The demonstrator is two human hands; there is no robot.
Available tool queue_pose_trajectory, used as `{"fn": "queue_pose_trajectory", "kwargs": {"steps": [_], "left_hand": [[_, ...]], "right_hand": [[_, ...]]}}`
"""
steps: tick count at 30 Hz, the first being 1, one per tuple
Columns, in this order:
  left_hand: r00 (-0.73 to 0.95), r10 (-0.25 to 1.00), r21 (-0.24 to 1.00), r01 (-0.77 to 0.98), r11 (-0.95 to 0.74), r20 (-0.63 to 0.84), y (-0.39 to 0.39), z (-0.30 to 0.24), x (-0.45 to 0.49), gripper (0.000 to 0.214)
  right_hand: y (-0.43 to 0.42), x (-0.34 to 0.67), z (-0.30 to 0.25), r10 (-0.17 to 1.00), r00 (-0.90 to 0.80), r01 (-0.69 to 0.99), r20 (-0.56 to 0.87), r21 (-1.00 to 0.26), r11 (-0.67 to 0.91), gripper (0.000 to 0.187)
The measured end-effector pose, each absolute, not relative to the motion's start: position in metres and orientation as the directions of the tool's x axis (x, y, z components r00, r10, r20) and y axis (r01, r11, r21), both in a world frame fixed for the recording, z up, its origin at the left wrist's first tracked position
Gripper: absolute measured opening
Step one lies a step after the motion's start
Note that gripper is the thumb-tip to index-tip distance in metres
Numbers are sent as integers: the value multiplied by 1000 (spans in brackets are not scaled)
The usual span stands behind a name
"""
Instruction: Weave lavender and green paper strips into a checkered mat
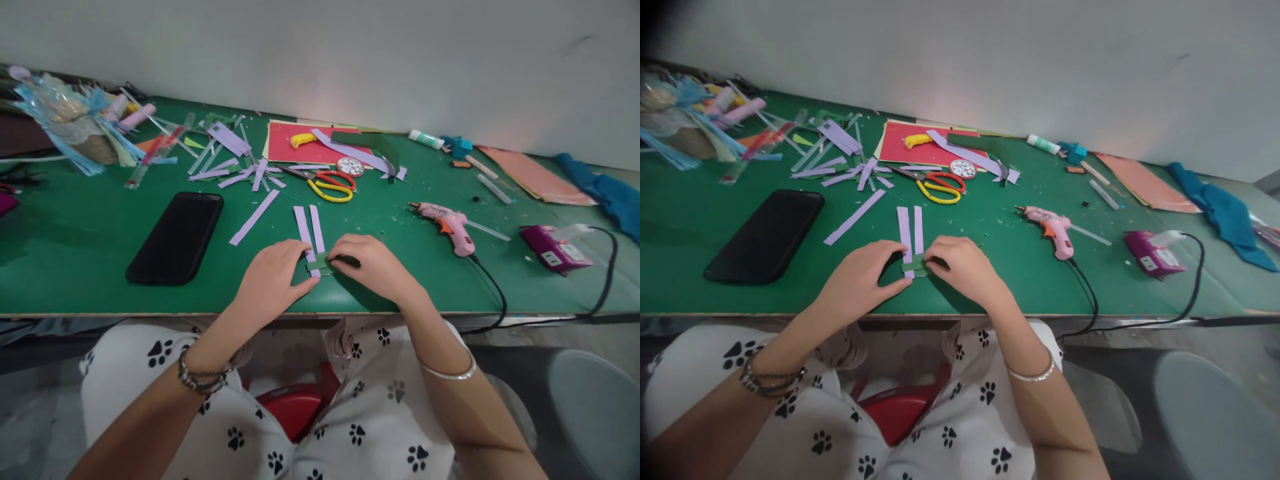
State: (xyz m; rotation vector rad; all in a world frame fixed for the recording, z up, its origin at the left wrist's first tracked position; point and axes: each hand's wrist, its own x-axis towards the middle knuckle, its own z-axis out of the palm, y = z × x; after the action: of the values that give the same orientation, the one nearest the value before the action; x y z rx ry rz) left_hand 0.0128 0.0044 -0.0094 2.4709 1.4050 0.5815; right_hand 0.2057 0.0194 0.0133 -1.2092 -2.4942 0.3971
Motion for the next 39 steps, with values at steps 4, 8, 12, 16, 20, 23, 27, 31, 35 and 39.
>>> {"fn": "queue_pose_trajectory", "kwargs": {"steps": [4, 8, 12, 16, 20, 23, 27, 31, 35, 39], "left_hand": [[475, 847, 399, 748, -531, 237, 5, -11, 12, 27], [475, 841, 385, 748, -540, 258, 5, -12, 12, 24], [482, 841, 383, 748, -542, 247, 4, -11, 12, 25], [483, 840, 381, 748, -543, 248, 4, -11, 13, 26], [482, 833, 374, 745, -552, 271, 5, -13, 12, 24], [484, 834, 382, 741, -552, 266, 5, -13, 12, 22], [493, 828, 399, 725, -561, 266, 4, -11, 12, 16], [508, 822, 394, 722, -569, 258, 4, -11, 12, 13], [507, 823, 389, 726, -567, 254, 5, -10, 12, 13], [505, 825, 377, 734, -565, 252, 4, -10, 12, 13]], "right_hand": [[15, 204, 12, 864, -483, 810, 142, -301, 503, 10], [11, 199, 13, 897, -429, 863, 110, -242, 442, 7], [10, 197, 15, 921, -384, 880, 71, -274, 388, 5], [10, 197, 15, 925, -376, 860, 62, -348, 373, 5], [11, 195, 13, 943, -326, 849, 68, -419, 323, 14], [13, 195, 11, 957, -282, 838, 61, -471, 277, 18], [16, 197, 8, 964, -257, 842, 66, -474, 257, 17], [17, 197, 10, 967, -249, 860, 62, -445, 250, 16], [16, 196, 11, 967, -249, 875, 51, -416, 247, 15], [15, 195, 11, 963, -264, 868, 59, -422, 263, 17]]}}
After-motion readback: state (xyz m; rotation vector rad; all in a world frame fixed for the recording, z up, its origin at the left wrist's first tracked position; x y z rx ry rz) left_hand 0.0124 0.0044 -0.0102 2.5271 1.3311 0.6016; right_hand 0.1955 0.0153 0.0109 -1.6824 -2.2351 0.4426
